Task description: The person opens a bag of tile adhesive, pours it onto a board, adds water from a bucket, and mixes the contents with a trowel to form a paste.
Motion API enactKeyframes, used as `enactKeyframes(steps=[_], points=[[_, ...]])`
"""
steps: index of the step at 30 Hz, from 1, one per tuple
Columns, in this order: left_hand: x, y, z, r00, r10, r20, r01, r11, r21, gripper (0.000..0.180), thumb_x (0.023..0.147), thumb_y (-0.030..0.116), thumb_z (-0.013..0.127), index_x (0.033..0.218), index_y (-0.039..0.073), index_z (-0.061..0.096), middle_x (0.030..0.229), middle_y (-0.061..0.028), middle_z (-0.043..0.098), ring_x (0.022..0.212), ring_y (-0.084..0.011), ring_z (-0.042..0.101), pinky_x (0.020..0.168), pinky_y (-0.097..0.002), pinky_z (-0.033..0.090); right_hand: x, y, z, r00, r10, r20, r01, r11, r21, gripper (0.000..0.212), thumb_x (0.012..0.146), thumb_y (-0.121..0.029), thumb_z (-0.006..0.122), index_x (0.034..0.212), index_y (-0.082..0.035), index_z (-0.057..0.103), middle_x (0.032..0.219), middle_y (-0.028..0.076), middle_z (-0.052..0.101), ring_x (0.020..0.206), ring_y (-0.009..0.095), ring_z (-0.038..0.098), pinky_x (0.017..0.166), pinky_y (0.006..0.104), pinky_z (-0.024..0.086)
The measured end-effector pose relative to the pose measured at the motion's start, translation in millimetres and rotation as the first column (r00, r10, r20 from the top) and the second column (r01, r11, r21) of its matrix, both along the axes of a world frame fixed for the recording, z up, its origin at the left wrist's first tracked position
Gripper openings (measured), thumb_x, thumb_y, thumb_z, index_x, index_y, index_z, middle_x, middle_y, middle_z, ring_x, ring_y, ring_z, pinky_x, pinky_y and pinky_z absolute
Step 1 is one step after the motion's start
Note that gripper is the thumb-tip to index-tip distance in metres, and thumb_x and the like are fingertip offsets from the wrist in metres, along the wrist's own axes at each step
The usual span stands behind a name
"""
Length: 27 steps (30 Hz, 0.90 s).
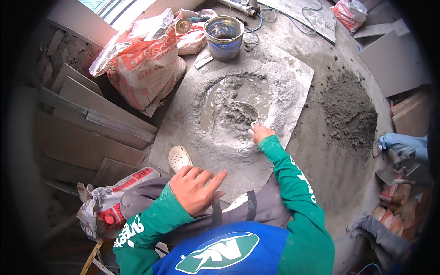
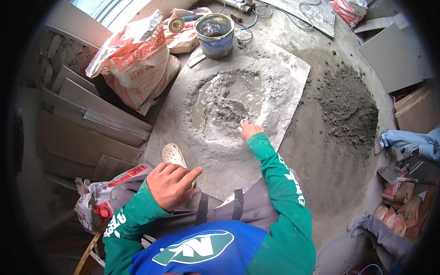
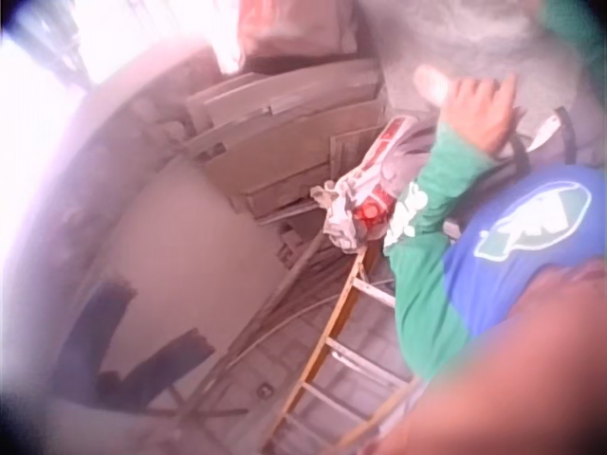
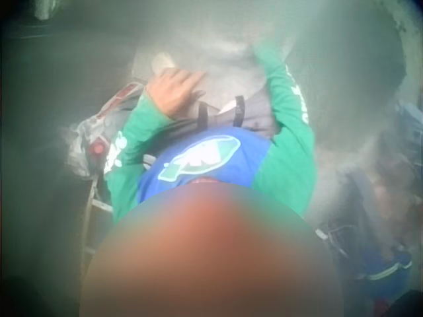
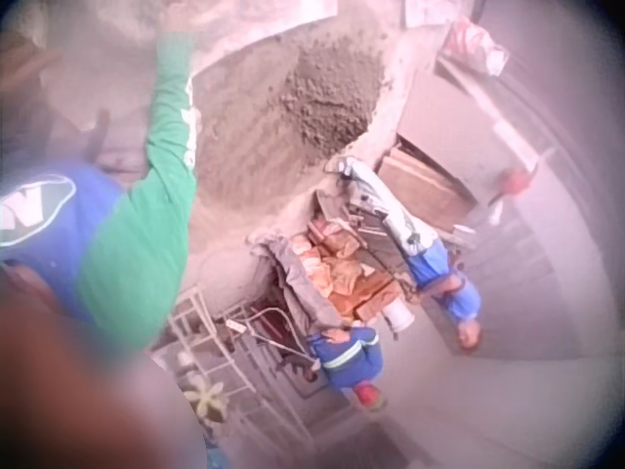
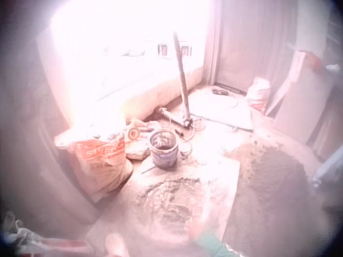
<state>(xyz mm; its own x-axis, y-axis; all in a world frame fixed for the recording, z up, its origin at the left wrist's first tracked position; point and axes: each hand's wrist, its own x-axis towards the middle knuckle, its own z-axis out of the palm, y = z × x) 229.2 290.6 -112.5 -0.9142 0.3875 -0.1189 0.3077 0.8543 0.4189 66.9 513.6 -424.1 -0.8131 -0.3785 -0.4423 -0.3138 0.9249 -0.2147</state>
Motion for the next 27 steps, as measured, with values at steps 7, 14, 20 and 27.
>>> enactKeyframes(steps=[7, 14, 20, 27], points=[[-63.1, -50.3, -10.6, 0.992, -0.111, 0.063, 0.104, 0.989, 0.108, 0.048, 0.083, 0.030, 0.075, 0.125, 0.009, 0.062, 0.094, -0.0099, 0.068, 0.088, -0.0282, 0.066, 0.079, -0.0382, 0.051, -34.7, 0.5, -13.8, 0.986, 0.122, 0.112, -0.128, 0.990, 0.051, 0.038, 0.094, -0.042, 0.059, 0.109, -0.007, 0.059, 0.095, 0.018, 0.072, 0.096, 0.038, 0.069, 0.085, 0.0513, 0.052], [-336.5, -129.0, -160.2, 0.959, 0.056, -0.278, -0.061, 0.998, -0.009, 0.059, 0.086, 0.034, 0.072, 0.132, 0.003, 0.053, 0.124, -0.0164, 0.062, 0.116, -0.0322, 0.059, 0.101, -0.0440, 0.044, -11.9, -55.9, -21.2, 0.878, -0.386, 0.283, 0.388, 0.920, 0.054, 0.042, 0.095, -0.042, 0.057, 0.115, -0.005, 0.061, 0.108, 0.025, 0.069, 0.104, 0.044, 0.065, 0.091, 0.0542, 0.050], [-474.4, -142.0, -277.9, 0.995, -0.032, 0.092, 0.077, 0.836, -0.543, 0.037, 0.088, 0.033, 0.069, 0.118, 0.014, 0.059, 0.110, -0.0111, 0.069, 0.110, -0.0324, 0.065, 0.101, -0.0519, 0.044, -1.2, -63.8, -27.2, 0.851, -0.472, 0.231, 0.475, 0.879, 0.045, 0.043, 0.094, -0.043, 0.057, 0.113, -0.004, 0.060, 0.103, 0.025, 0.069, 0.102, 0.045, 0.065, 0.089, 0.0536, 0.051], [-434.1, -130.7, -207.3, 0.942, -0.325, 0.084, 0.288, 0.653, -0.701, 0.020, 0.089, 0.020, 0.062, 0.110, 0.019, 0.064, 0.097, -0.0103, 0.073, 0.093, -0.0302, 0.072, 0.074, -0.0433, 0.057, -9.9, -62.5, -15.4, 0.834, -0.473, 0.284, 0.477, 0.877, 0.059, 0.044, 0.095, -0.042, 0.057, 0.116, -0.004, 0.061, 0.106, 0.024, 0.069, 0.104, 0.043, 0.065, 0.092, 0.0513, 0.051]])
